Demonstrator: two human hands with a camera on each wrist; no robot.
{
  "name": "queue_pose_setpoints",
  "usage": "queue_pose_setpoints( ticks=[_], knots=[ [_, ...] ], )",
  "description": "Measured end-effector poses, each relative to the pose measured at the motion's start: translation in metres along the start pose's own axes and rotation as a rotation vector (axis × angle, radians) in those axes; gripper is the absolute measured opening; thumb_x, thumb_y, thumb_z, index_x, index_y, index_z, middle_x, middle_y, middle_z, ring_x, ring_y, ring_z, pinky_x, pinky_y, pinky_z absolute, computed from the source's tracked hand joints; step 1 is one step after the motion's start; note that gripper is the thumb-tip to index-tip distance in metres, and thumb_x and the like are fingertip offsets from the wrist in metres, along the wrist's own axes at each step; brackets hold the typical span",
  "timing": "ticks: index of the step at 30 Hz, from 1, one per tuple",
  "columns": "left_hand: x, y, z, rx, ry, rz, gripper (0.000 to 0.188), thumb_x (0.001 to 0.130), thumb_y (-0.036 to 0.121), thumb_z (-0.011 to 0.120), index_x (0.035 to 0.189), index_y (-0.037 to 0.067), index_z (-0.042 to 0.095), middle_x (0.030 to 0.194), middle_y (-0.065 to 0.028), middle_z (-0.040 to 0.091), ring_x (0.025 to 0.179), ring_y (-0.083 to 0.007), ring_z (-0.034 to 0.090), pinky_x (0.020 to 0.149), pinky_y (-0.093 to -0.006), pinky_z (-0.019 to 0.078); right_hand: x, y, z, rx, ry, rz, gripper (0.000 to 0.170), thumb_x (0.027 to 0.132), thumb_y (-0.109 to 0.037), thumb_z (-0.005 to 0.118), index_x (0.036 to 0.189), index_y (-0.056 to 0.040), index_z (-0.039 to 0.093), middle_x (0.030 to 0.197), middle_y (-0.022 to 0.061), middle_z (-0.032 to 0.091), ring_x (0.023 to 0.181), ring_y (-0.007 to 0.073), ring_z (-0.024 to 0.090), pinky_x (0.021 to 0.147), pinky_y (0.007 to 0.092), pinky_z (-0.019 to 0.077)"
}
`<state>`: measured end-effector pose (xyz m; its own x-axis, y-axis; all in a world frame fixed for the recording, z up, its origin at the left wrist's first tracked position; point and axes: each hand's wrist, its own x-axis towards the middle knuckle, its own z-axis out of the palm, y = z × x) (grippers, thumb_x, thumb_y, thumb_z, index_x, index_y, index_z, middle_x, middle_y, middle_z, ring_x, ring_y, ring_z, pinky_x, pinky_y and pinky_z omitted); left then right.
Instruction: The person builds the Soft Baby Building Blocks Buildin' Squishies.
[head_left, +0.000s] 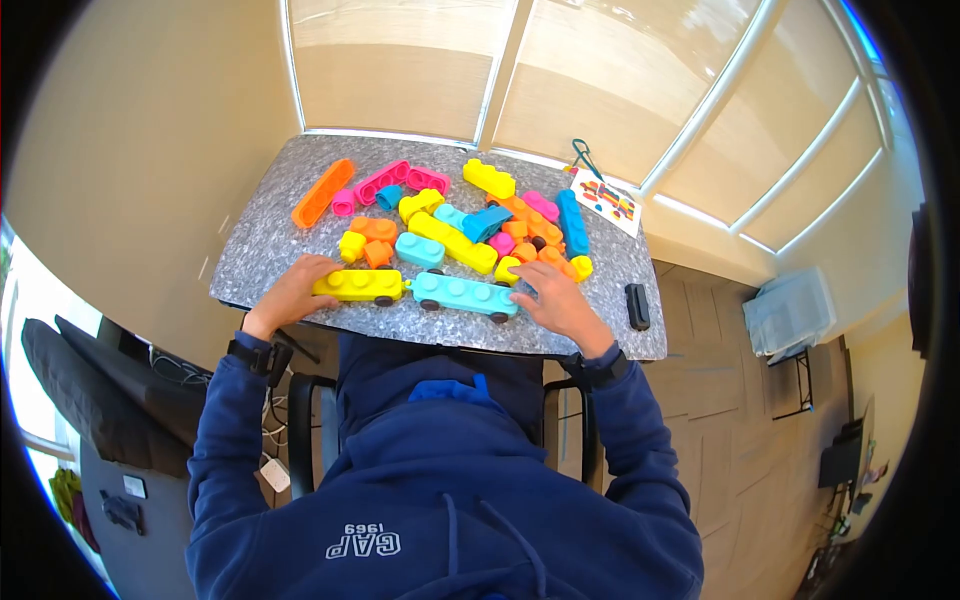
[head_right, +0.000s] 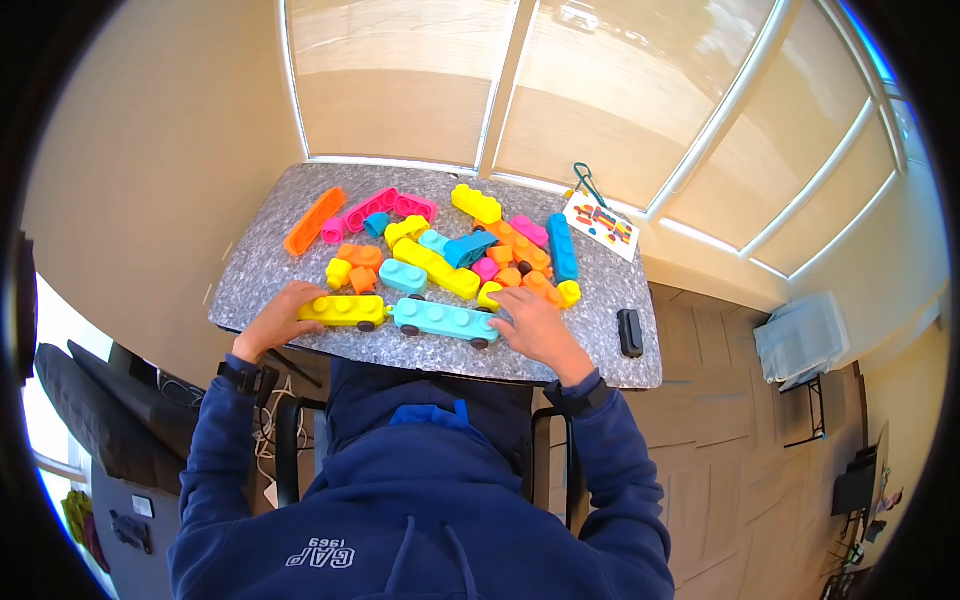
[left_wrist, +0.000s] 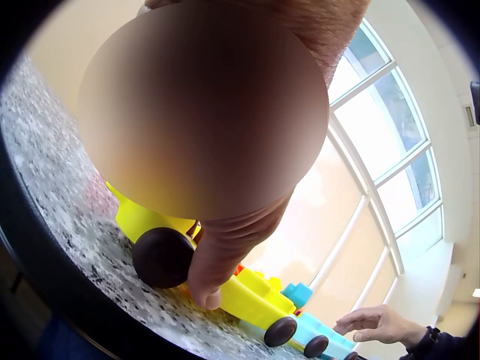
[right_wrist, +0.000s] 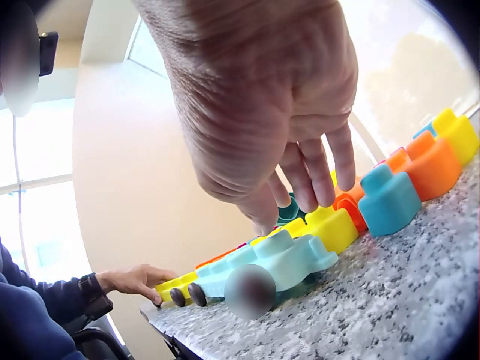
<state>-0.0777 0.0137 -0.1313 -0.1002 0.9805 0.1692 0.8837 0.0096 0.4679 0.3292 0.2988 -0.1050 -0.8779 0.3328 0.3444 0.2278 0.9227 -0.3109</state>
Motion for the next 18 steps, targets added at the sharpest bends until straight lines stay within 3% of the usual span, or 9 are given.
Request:
queue_pose_setpoints(
  ticks=[18],
  knots=[
    [-0.0014, 0.0002, 0.0015, -0.007, 0.003, -0.042, 0.063, 0.083, 0.017, 0.09, 0.14, 0.004, 0.069, 0.144, -0.0165, 0.065, 0.139, -0.0383, 0.056, 0.12, -0.0459, 0.0455, 0.0002, 0.0024, 0.0062, 0.009, 0.009, -0.029, 0.039, 0.093, -0.019, 0.081, 0.126, -0.001, 0.073, 0.121, 0.0181, 0.073, 0.115, 0.0383, 0.069, 0.099, 0.0473, 0.055]
  ],
)
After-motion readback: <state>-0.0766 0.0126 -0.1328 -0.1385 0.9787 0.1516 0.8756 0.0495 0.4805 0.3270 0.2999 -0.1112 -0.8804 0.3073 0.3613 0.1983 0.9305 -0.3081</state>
